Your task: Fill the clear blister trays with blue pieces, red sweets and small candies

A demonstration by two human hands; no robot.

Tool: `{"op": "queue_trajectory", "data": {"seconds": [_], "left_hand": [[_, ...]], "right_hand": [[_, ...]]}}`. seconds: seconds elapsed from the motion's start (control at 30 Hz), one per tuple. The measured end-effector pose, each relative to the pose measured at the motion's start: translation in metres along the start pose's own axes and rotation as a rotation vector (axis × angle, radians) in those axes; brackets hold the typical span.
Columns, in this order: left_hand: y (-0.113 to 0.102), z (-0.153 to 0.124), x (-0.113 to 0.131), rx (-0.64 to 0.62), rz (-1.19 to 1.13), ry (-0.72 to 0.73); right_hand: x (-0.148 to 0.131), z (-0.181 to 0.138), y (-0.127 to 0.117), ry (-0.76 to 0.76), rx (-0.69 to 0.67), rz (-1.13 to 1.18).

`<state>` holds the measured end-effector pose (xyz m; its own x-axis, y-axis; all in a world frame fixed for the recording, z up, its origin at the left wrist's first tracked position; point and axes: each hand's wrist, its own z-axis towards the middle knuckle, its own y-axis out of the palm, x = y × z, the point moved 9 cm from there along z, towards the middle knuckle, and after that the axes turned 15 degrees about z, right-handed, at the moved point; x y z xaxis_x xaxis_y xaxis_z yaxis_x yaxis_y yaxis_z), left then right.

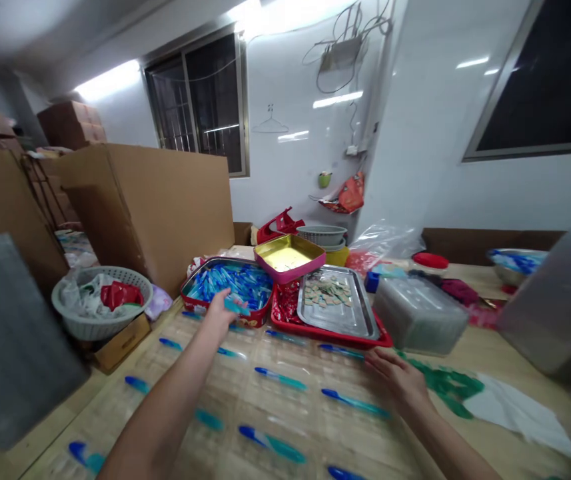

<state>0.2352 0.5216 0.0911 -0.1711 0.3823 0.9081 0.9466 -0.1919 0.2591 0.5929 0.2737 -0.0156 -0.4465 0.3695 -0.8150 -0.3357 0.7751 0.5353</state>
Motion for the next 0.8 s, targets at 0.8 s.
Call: {"op": "queue_trajectory", "data": {"seconds": [0.8], "left_hand": [[-0.077,-0.065,-0.085,-0.133,1.719,0.548]], "right_hand": [[-0.001,-0.074,-0.039,0.154,-0.013,-0.142]]}}
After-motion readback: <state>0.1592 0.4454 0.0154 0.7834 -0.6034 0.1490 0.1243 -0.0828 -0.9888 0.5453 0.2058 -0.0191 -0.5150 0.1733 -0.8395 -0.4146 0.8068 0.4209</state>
